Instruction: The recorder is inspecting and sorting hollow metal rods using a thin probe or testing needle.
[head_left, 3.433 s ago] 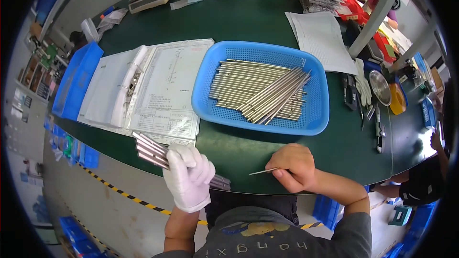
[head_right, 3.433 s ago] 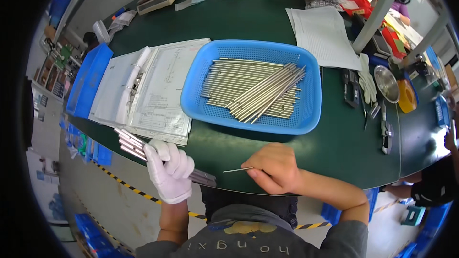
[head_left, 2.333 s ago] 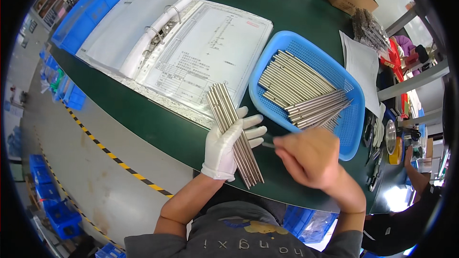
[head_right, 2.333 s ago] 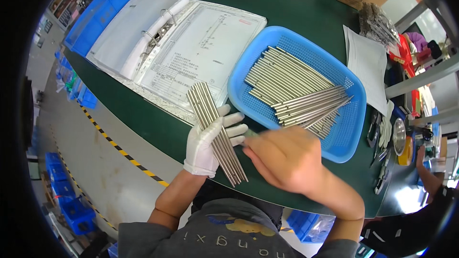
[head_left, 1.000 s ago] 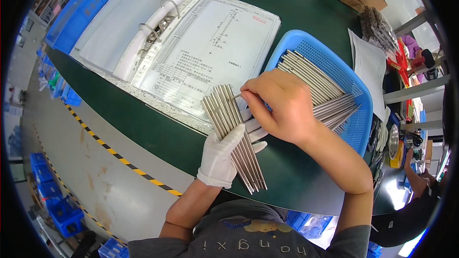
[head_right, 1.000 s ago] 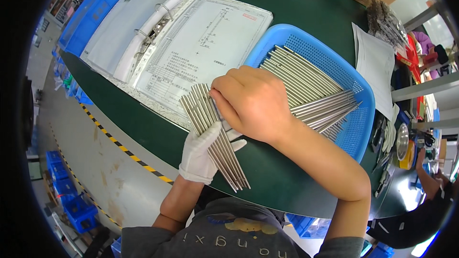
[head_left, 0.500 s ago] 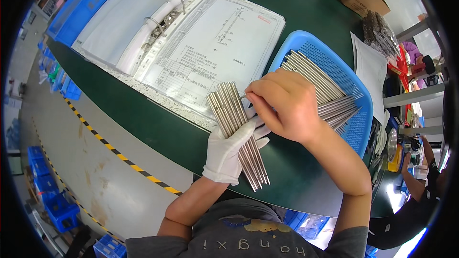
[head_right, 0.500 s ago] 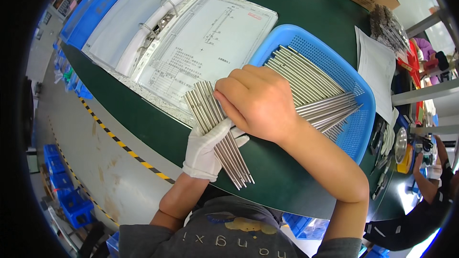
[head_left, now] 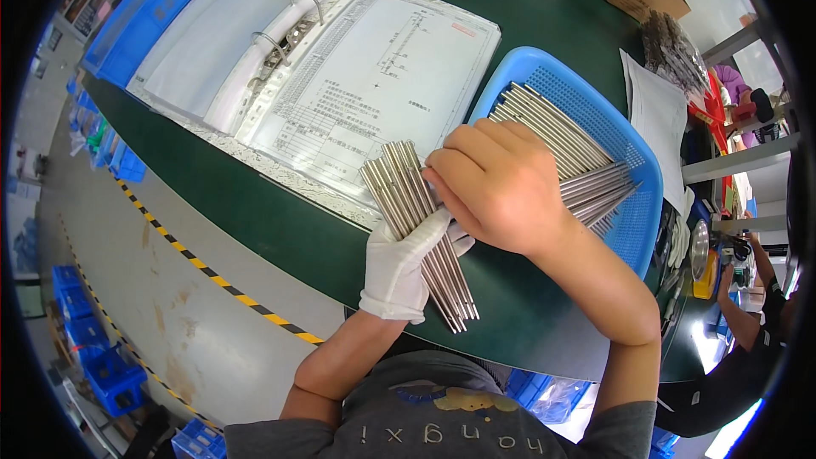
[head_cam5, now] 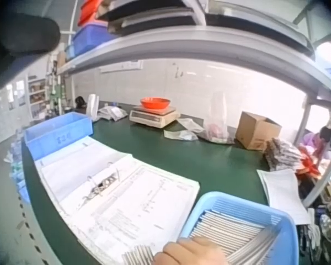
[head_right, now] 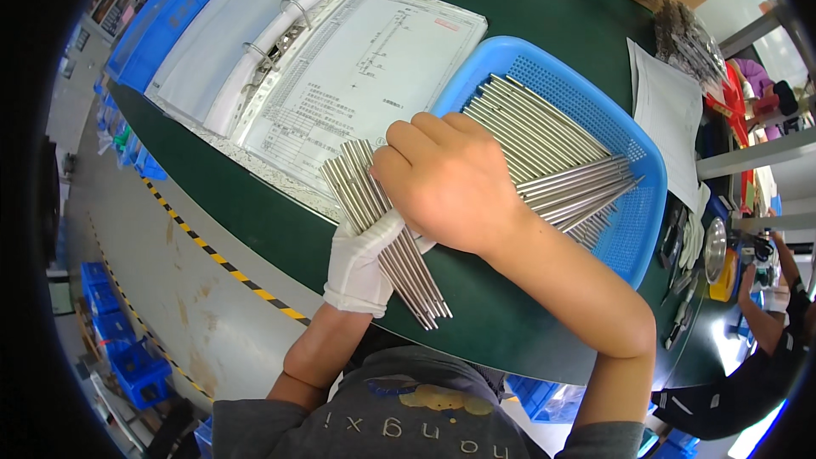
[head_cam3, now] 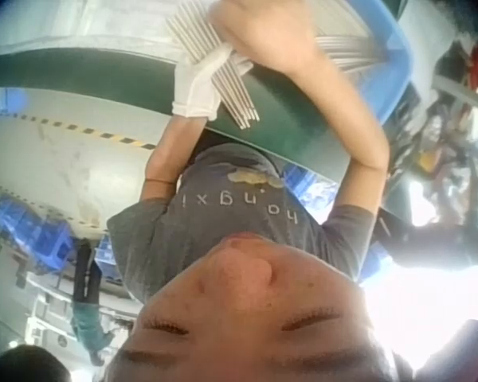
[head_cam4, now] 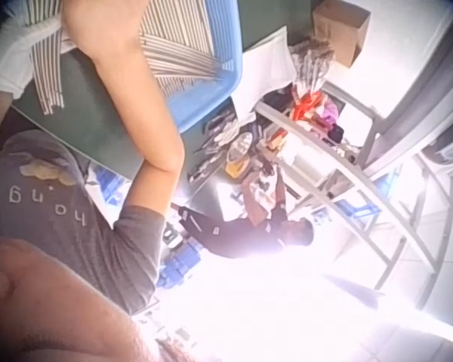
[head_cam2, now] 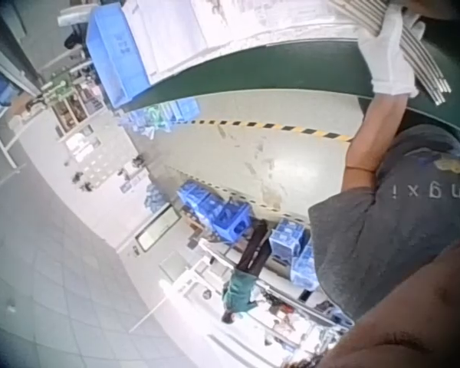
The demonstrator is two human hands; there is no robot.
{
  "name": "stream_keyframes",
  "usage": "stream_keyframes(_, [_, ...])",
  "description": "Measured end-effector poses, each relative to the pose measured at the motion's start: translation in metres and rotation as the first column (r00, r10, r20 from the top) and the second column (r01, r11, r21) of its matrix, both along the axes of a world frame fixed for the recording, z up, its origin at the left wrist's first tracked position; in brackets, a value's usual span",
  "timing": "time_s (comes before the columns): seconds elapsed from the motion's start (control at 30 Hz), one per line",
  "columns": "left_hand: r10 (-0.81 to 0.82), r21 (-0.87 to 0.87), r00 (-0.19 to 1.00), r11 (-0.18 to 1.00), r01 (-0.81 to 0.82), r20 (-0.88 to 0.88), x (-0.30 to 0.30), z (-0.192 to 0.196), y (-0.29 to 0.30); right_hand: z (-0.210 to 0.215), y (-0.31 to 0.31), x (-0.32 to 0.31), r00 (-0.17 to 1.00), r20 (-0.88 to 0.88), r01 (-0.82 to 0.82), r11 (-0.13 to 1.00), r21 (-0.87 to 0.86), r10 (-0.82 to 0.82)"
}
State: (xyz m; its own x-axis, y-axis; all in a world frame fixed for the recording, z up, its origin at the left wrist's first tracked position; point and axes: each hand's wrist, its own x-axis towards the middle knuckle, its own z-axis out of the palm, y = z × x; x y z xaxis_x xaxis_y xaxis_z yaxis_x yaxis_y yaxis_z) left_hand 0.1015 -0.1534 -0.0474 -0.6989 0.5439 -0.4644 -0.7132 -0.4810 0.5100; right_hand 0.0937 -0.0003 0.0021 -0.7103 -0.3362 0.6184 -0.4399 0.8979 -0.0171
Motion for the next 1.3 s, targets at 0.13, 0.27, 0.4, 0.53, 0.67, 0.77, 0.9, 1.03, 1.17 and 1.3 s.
stream_keyframes(0.13, [0.000, 0.015, 1.000, 1.000, 0.000, -0.008, -0.001, 0.000, 0.000, 0.006, 0.000, 0.007, 0.999, -0.017, 0.030, 0.994, -0.102, -0.032])
stream_keyframes(0.27, [0.010, 0.000, 1.000, 1.000, -0.010, -0.004, 0.000, 0.001, 0.001, 0.003, -0.001, 0.003, 1.000, 0.024, 0.008, 0.993, -0.115, -0.005])
stream_keyframes(0.4, [0.031, 0.019, 1.000, 0.999, -0.031, -0.004, 0.002, -0.001, 0.003, -0.003, -0.002, -0.006, 0.998, -0.059, -0.003, 0.995, -0.096, -0.003])
stream_keyframes(0.53, [0.065, 0.014, 0.997, 0.998, -0.064, -0.040, 0.002, -0.003, 0.004, -0.001, -0.009, -0.004, 0.995, -0.095, 0.022, 0.993, 0.113, -0.011])
stream_keyframes(0.67, [0.124, -0.021, 0.990, 0.992, -0.126, -0.064, 0.005, -0.001, 0.007, 0.001, -0.017, -0.002, 0.998, -0.047, 0.048, 0.985, 0.163, -0.041])
stream_keyframes(0.77, [0.097, -0.037, 0.993, 0.994, -0.099, -0.061, 0.003, 0.003, 0.007, 0.000, -0.016, -0.004, 0.997, 0.021, 0.066, 0.994, 0.088, -0.069])
stream_keyframes(0.9, [0.112, -0.088, 0.992, 0.989, -0.117, -0.056, 0.006, 0.007, 0.009, -0.003, -0.012, -0.007, 0.996, 0.062, 0.060, 0.994, 0.089, -0.066])
stream_keyframes(1.03, [0.088, -0.063, 0.992, 0.994, -0.094, -0.089, 0.005, 0.005, 0.008, 0.001, -0.011, -0.005, 0.995, 0.074, 0.067, 0.995, 0.075, -0.073])
stream_keyframes(1.17, [0.053, -0.025, 0.996, 0.998, -0.055, -0.075, 0.002, 0.000, 0.004, 0.007, -0.006, -0.001, 0.997, -0.029, 0.069, 0.996, -0.058, -0.071])
stream_keyframes(1.3, [-0.018, 0.055, 0.998, 0.998, 0.022, -0.065, -0.001, -0.003, -0.002, 0.005, -0.004, -0.002, 0.993, 0.101, 0.077, 0.966, -0.245, -0.053])
